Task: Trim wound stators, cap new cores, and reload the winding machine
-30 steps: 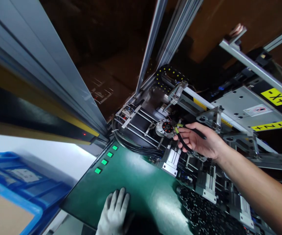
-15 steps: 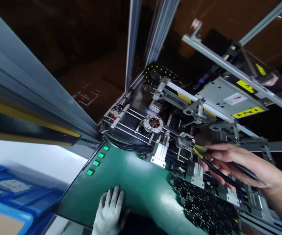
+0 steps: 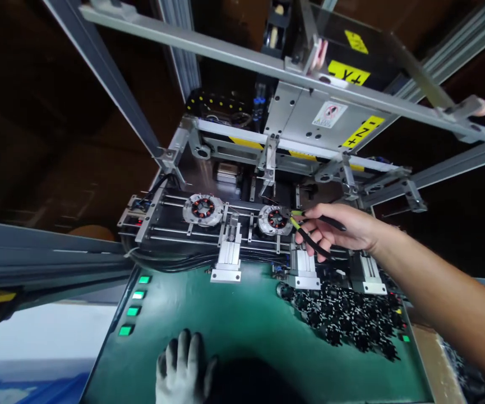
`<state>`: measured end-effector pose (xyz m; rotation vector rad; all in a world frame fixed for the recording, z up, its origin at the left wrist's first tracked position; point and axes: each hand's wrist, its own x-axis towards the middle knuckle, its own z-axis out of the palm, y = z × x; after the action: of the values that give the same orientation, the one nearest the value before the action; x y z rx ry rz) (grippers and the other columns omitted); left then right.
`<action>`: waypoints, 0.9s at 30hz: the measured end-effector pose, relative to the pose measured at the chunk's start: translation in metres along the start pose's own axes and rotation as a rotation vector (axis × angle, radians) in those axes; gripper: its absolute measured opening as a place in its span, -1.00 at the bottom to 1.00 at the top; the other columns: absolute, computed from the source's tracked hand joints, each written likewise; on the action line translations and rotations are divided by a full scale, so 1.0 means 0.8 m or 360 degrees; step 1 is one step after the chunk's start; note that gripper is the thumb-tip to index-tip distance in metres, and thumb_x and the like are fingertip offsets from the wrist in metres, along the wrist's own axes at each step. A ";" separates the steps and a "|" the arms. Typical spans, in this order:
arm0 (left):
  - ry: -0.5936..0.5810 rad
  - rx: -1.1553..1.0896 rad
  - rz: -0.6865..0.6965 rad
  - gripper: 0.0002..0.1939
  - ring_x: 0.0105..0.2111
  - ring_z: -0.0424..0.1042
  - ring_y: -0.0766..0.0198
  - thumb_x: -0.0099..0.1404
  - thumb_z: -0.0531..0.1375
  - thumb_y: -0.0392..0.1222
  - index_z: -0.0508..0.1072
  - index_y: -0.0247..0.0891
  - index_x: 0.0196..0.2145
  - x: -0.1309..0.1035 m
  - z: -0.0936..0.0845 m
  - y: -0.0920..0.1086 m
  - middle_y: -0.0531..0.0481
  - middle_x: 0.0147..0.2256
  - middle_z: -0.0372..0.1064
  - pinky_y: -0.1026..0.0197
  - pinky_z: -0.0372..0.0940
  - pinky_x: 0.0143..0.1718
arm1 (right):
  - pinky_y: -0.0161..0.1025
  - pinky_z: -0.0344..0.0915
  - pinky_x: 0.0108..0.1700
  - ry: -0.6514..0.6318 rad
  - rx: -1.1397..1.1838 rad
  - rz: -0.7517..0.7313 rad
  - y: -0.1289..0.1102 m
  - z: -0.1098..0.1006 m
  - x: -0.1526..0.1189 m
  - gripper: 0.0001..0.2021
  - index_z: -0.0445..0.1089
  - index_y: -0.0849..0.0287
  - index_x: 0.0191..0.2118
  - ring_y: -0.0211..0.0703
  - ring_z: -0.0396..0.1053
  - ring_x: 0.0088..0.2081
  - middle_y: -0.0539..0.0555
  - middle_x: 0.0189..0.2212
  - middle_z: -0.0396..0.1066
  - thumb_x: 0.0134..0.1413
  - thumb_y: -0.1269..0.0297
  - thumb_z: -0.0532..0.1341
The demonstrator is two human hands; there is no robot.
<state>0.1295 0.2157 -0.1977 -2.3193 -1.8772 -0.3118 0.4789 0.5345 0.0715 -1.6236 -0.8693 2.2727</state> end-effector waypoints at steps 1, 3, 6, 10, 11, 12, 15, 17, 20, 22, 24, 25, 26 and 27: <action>0.0007 0.0003 0.0003 -0.27 0.03 0.40 -0.35 0.26 0.27 -0.01 0.19 -0.30 0.30 0.000 0.001 0.000 -0.45 0.11 0.39 -0.28 0.32 -0.02 | -0.17 0.53 -0.55 0.0013 0.0013 0.0001 -0.001 0.000 0.003 -0.85 0.28 0.22 -0.20 -0.04 0.53 -0.49 0.19 -0.38 0.51 0.15 0.27 0.13; 0.0030 0.0009 0.0012 -0.24 0.03 0.40 -0.34 0.27 0.27 0.02 0.17 -0.30 0.32 -0.002 0.003 -0.001 -0.45 0.10 0.39 -0.28 0.32 -0.03 | -0.17 0.52 -0.56 0.0035 0.0036 0.0019 -0.002 0.001 0.007 -0.86 0.27 0.22 -0.20 -0.04 0.52 -0.50 0.20 -0.39 0.51 0.16 0.29 0.10; 0.0060 0.0023 0.0026 -0.22 0.00 0.42 -0.33 0.26 0.27 0.04 0.17 -0.31 0.33 -0.006 0.007 -0.002 -0.45 0.09 0.41 -0.28 0.33 -0.03 | -0.19 0.51 -0.57 0.0039 0.0069 0.0048 -0.004 0.001 0.010 -0.87 0.27 0.22 -0.21 -0.06 0.51 -0.51 0.19 -0.40 0.51 0.17 0.29 0.08; 0.0022 0.0025 0.0023 -0.21 -0.01 0.44 -0.32 0.26 0.27 0.04 0.15 -0.29 0.34 -0.010 0.006 -0.004 -0.44 0.10 0.41 -0.27 0.33 -0.02 | -0.23 0.51 -0.56 0.0020 0.0093 0.0049 -0.007 0.001 0.015 -0.88 0.28 0.21 -0.23 -0.09 0.50 -0.50 0.19 -0.40 0.51 0.16 0.30 0.09; 0.0002 0.0021 0.0017 -0.21 0.00 0.43 -0.32 0.27 0.26 0.04 0.14 -0.28 0.34 -0.009 0.005 -0.003 -0.43 0.10 0.40 -0.28 0.33 -0.02 | -0.26 0.50 -0.58 0.0021 0.0094 0.0017 -0.006 0.002 0.015 -0.90 0.29 0.22 -0.26 -0.12 0.49 -0.52 0.17 -0.42 0.50 0.13 0.30 0.12; -0.0019 0.0016 0.0016 -0.21 0.02 0.43 -0.33 0.27 0.26 0.03 0.13 -0.28 0.34 -0.009 0.004 -0.003 -0.44 0.11 0.40 -0.28 0.33 -0.01 | -0.29 0.47 -0.61 0.0015 0.0081 -0.0025 -0.005 0.002 0.014 -0.91 0.30 0.22 -0.31 -0.14 0.47 -0.54 0.15 -0.44 0.49 0.11 0.31 0.15; -0.0057 0.0006 0.0001 -0.23 0.06 0.41 -0.34 0.28 0.26 0.00 0.13 -0.29 0.34 -0.004 0.000 -0.001 -0.46 0.12 0.38 -0.30 0.31 0.01 | -0.36 0.36 -0.73 -0.0055 -0.0062 -0.0126 0.003 -0.003 -0.009 -0.87 0.36 0.24 -0.37 -0.22 0.40 -0.63 0.11 -0.48 0.48 0.02 0.28 0.26; -0.0047 -0.0001 -0.0007 -0.28 0.07 0.39 -0.34 0.28 0.26 0.00 0.19 -0.29 0.31 -0.001 -0.002 0.000 -0.46 0.13 0.37 -0.29 0.31 0.02 | -0.36 0.35 -0.75 -0.0096 -0.0194 -0.0046 0.012 -0.015 -0.039 -0.79 0.46 0.26 -0.26 -0.23 0.39 -0.65 0.10 -0.45 0.51 0.00 0.25 0.32; -0.0033 -0.0009 0.0009 -0.35 0.11 0.35 -0.37 0.28 0.27 -0.02 0.29 -0.36 0.23 0.000 -0.003 0.000 -0.49 0.14 0.36 -0.30 0.31 0.03 | -0.37 0.38 -0.71 -0.0017 -0.0309 0.0108 0.026 -0.047 -0.094 -0.61 0.49 0.20 -0.02 -0.23 0.41 -0.65 0.11 -0.40 0.55 -0.02 0.24 0.35; -0.0039 -0.0023 0.0009 -0.37 0.15 0.31 -0.41 0.28 0.28 -0.04 0.31 -0.40 0.21 -0.001 -0.003 0.000 -0.51 0.17 0.33 -0.32 0.30 0.05 | -0.37 0.39 -0.70 0.0098 -0.0336 0.0114 0.037 -0.075 -0.123 -0.63 0.50 0.21 -0.04 -0.21 0.43 -0.63 0.14 -0.40 0.55 0.00 0.21 0.35; -0.0041 -0.0043 0.0001 -0.36 0.19 0.27 -0.44 0.29 0.26 -0.05 0.29 -0.40 0.24 -0.002 -0.003 -0.002 -0.52 0.21 0.28 -0.36 0.28 0.07 | -0.31 0.44 -0.66 0.0188 -0.0329 0.0074 0.047 -0.103 -0.141 -0.70 0.51 0.24 -0.16 -0.14 0.48 -0.58 0.18 -0.38 0.55 0.03 0.15 0.34; -0.0038 -0.0054 -0.0003 -0.35 0.21 0.25 -0.46 0.30 0.24 -0.05 0.26 -0.40 0.26 -0.002 -0.003 -0.002 -0.52 0.23 0.25 -0.38 0.28 0.08 | -0.27 0.47 -0.63 0.0213 -0.0313 0.0053 0.051 -0.116 -0.146 -0.71 0.50 0.25 -0.22 -0.11 0.50 -0.54 0.20 -0.36 0.55 0.04 0.12 0.33; -0.0036 -0.0065 -0.0004 -0.33 0.22 0.23 -0.46 0.32 0.22 -0.05 0.23 -0.39 0.29 -0.002 -0.003 -0.003 -0.51 0.25 0.23 -0.39 0.27 0.08 | -0.24 0.51 -0.60 0.0228 -0.0292 0.0035 0.056 -0.128 -0.148 -0.71 0.48 0.25 -0.25 -0.08 0.53 -0.51 0.21 -0.34 0.55 0.06 0.10 0.33; -0.0039 -0.0077 -0.0001 -0.32 0.23 0.21 -0.47 0.33 0.20 -0.05 0.19 -0.37 0.31 -0.002 -0.003 -0.003 -0.50 0.26 0.21 -0.41 0.27 0.08 | -0.21 0.53 -0.57 0.0235 -0.0264 0.0017 0.060 -0.139 -0.148 -0.72 0.47 0.26 -0.26 -0.05 0.54 -0.49 0.22 -0.33 0.56 0.07 0.10 0.31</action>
<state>0.1265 0.2145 -0.1958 -2.3639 -1.9025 -0.3341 0.6323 0.4752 0.1130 -1.8428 -1.0376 2.1042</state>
